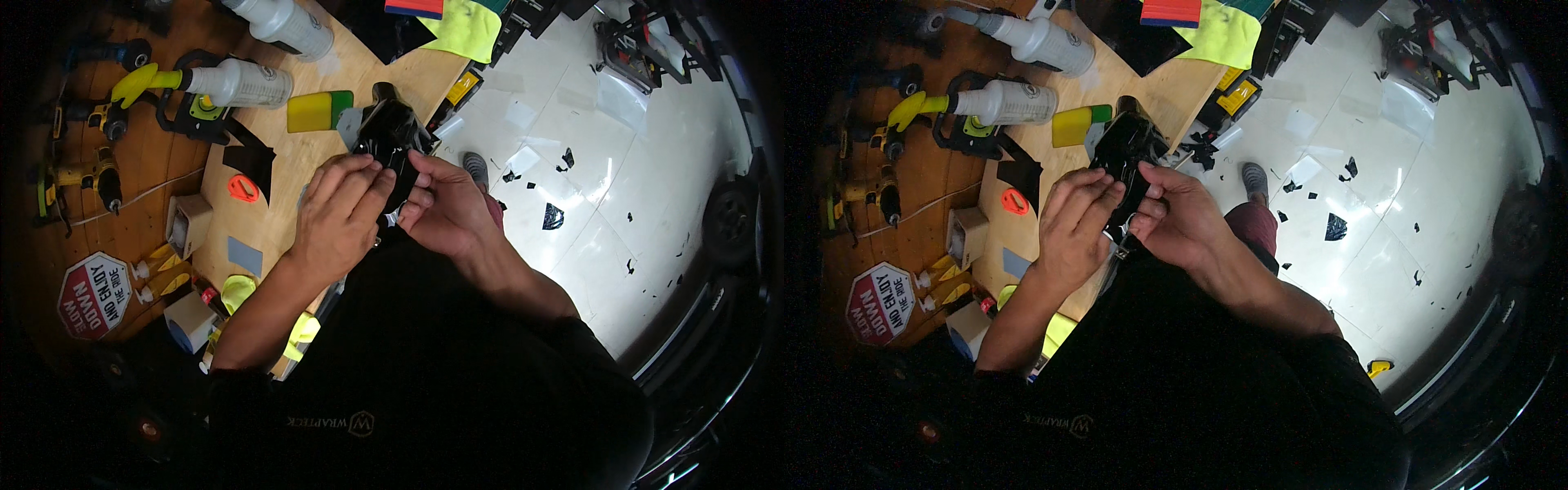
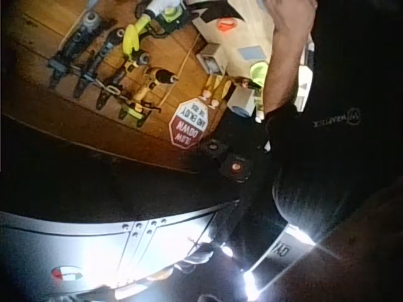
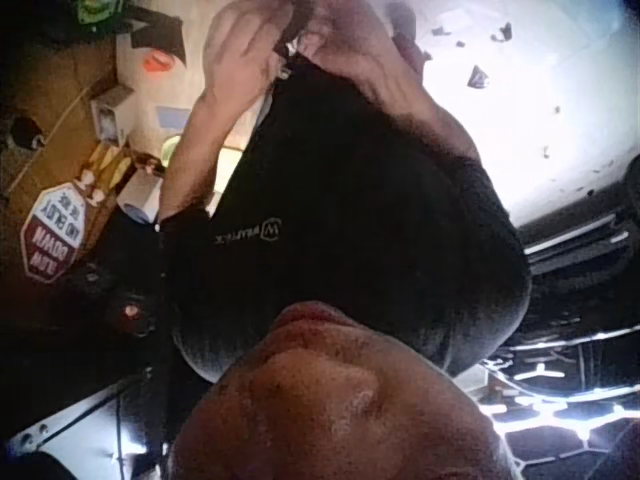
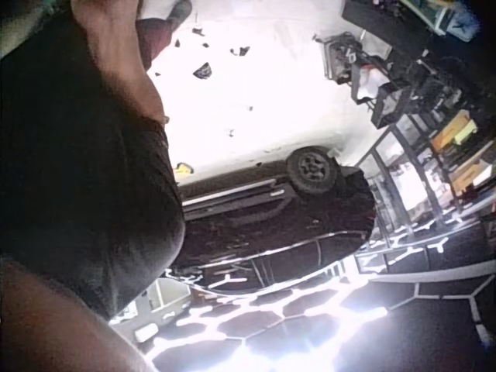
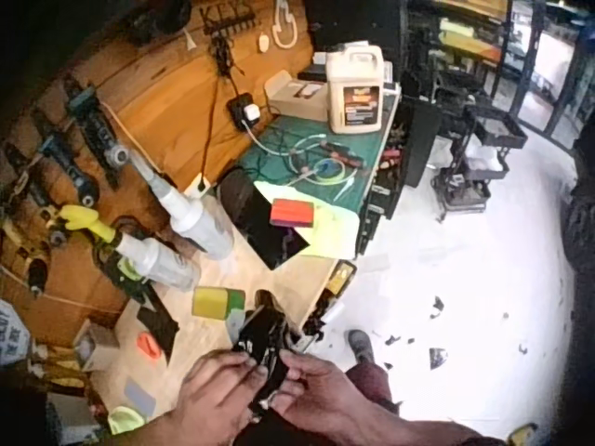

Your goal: The person walks to a workbench, picks up a black vinyl sheet, and uses a squeegee to smooth it. They then peel the backing from a small black piece and apply it to a car part, smoothing it with a squeegee and a red tool.

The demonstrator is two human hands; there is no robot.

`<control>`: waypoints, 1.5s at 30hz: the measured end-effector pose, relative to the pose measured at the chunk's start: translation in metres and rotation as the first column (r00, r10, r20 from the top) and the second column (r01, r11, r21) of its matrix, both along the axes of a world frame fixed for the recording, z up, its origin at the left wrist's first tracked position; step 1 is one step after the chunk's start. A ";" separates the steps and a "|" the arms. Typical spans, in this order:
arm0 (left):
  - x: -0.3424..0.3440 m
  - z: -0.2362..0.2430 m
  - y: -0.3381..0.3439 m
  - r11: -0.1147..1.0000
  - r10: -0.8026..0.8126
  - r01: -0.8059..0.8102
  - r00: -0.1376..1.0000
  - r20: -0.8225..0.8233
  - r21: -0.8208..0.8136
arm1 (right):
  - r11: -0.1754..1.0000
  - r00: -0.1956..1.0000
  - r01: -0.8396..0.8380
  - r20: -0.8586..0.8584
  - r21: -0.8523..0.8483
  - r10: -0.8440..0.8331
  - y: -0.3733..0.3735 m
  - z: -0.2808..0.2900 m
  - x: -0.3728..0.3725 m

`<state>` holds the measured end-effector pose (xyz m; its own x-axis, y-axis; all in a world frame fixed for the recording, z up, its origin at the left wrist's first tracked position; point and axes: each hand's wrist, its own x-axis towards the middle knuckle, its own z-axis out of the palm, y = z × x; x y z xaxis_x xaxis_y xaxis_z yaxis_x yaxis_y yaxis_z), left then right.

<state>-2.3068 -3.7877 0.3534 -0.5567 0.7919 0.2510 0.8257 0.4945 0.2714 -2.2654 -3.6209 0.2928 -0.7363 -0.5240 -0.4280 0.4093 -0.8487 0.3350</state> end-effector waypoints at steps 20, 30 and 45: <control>-0.004 0.002 -0.003 0.998 -0.045 0.042 0.997 0.062 0.047 | 0.978 0.976 0.175 -0.109 -0.116 -0.187 -0.010 -0.008 0.013; -0.004 0.000 -0.005 0.999 -0.028 0.029 0.999 0.038 -0.022 | 0.985 0.947 0.169 -0.273 -0.027 -0.170 -0.014 -0.025 0.002; -0.008 0.009 0.000 0.999 -0.033 0.034 0.999 -0.041 0.023 | 0.909 0.982 0.157 -0.160 0.387 -0.102 -0.003 0.005 0.006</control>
<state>-2.3145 -3.7881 0.3622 -0.5190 0.8035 0.2917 0.8523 0.4602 0.2488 -2.2590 -3.6241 0.2976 -0.8506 -0.2283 -0.4737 0.3042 -0.9484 -0.0891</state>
